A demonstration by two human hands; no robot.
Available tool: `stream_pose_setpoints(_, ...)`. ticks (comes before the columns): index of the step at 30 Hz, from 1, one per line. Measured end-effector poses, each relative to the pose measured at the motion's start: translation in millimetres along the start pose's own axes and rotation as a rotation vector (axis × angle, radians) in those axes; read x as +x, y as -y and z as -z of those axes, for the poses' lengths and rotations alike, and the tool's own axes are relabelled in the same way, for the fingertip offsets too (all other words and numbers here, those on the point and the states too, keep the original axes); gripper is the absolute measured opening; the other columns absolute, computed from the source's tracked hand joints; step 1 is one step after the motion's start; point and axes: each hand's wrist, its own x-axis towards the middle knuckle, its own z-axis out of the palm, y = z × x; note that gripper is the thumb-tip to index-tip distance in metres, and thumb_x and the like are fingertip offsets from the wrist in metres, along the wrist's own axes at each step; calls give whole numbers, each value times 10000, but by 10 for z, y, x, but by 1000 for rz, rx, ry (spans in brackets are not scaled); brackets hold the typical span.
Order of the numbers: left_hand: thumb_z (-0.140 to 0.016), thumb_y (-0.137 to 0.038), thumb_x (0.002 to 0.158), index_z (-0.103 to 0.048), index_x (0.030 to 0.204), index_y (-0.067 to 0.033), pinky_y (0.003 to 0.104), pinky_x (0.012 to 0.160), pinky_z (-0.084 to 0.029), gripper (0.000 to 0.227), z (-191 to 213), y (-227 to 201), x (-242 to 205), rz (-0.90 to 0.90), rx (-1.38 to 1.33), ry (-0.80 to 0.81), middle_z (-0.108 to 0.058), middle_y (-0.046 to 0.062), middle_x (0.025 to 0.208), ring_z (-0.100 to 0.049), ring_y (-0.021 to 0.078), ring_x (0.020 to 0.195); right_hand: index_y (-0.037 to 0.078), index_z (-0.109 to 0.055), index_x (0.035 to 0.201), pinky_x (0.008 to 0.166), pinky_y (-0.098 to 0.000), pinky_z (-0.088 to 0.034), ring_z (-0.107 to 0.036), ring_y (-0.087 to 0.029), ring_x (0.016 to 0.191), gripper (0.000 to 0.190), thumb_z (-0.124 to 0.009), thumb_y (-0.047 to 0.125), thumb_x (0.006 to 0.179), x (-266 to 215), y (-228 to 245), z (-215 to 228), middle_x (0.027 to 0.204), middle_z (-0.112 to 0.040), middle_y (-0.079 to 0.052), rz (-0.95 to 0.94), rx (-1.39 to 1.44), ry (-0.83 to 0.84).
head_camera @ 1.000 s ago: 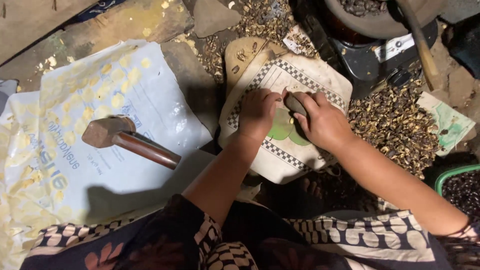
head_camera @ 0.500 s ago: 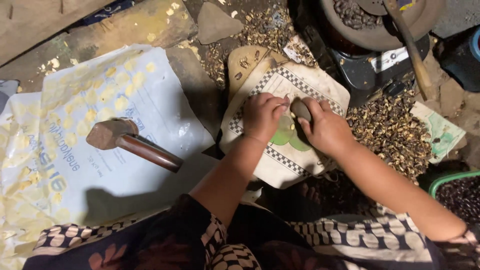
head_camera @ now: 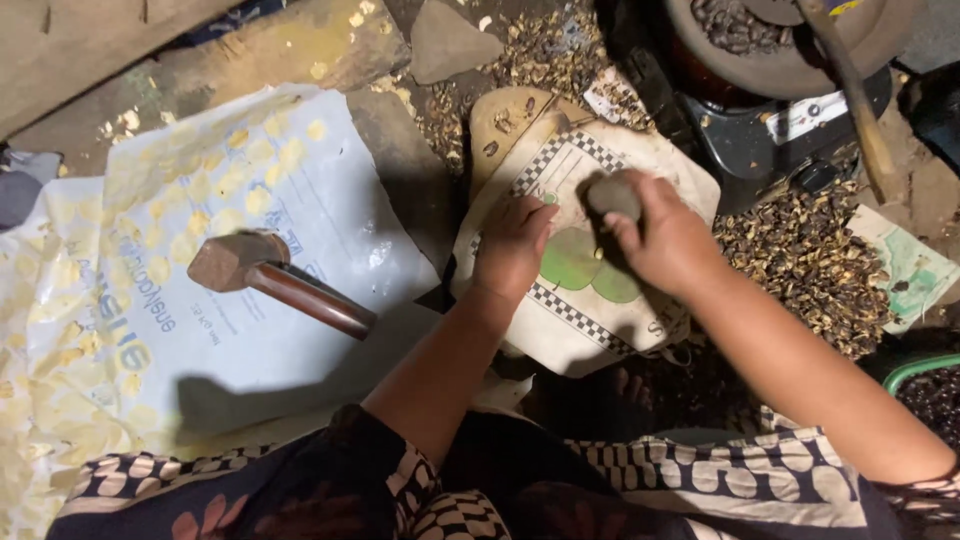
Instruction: Cracking nuts with a mallet, peeling them using a stone, and scooping the kernels into a container.
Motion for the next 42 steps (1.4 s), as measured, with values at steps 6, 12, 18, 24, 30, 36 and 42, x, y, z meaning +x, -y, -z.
stream_pose_setpoints(6,-717,-144,912,-647,1173,-165,407,887,-539,271,119,17,21,5,-49,18,-608,45,969,-658,253,957,254,-403,1469,1010,-645,-480,-609,-535,1184,546,-594,392,977,123,-171,14,1283,-619,-272,-173,177,91)
stream_pose_setpoints(12,-758,-186,894,-654,996,-137,446,773,-512,154,-26,-22,195,131,-207,-69,-569,70,904,-613,326,857,289,-388,1467,944,-613,-550,-684,-504,1093,553,-574,412,961,11,118,84,1305,-601,-222,-60,-174,137)
stream_pose_setpoints(18,-870,-311,730,-676,960,-255,431,789,-497,306,120,-119,243,153,-123,-78,-562,0,941,-607,264,874,284,-378,1500,911,-630,-552,-681,-544,1037,579,-581,382,967,120,147,93,1256,-588,-242,-50,-136,74)
stream_pose_setpoints(24,-706,-138,930,-689,1173,-151,418,798,-534,243,29,94,9,157,-72,-70,-615,84,938,-650,313,896,261,-400,1494,869,-638,-565,-686,-547,1005,562,-581,330,967,134,412,129,1212,-577,-238,148,-140,78)
stream_pose_setpoints(30,-684,-212,919,-693,1204,-207,419,795,-550,285,54,85,74,194,-104,-61,-614,45,941,-644,282,906,255,-368,1482,986,-626,-504,-638,-526,1154,548,-559,395,988,446,17,-61,1269,-612,-271,-108,8,170)
stream_pose_setpoints(36,-730,-272,863,-687,1112,-225,426,823,-524,257,75,84,145,206,-28,-3,-594,13,904,-624,267,896,200,-432,1362,893,-599,-565,-711,-503,1005,446,-552,420,993,193,498,-55,1287,-594,-247,-76,-228,125)
stream_pose_setpoints(42,-664,-176,931,-682,1131,-111,523,827,-517,211,220,91,231,264,-216,110,-668,161,863,-659,401,867,219,-388,1474,937,-636,-538,-664,-555,1091,544,-531,401,983,-28,164,224,1246,-599,-261,-172,-73,71)
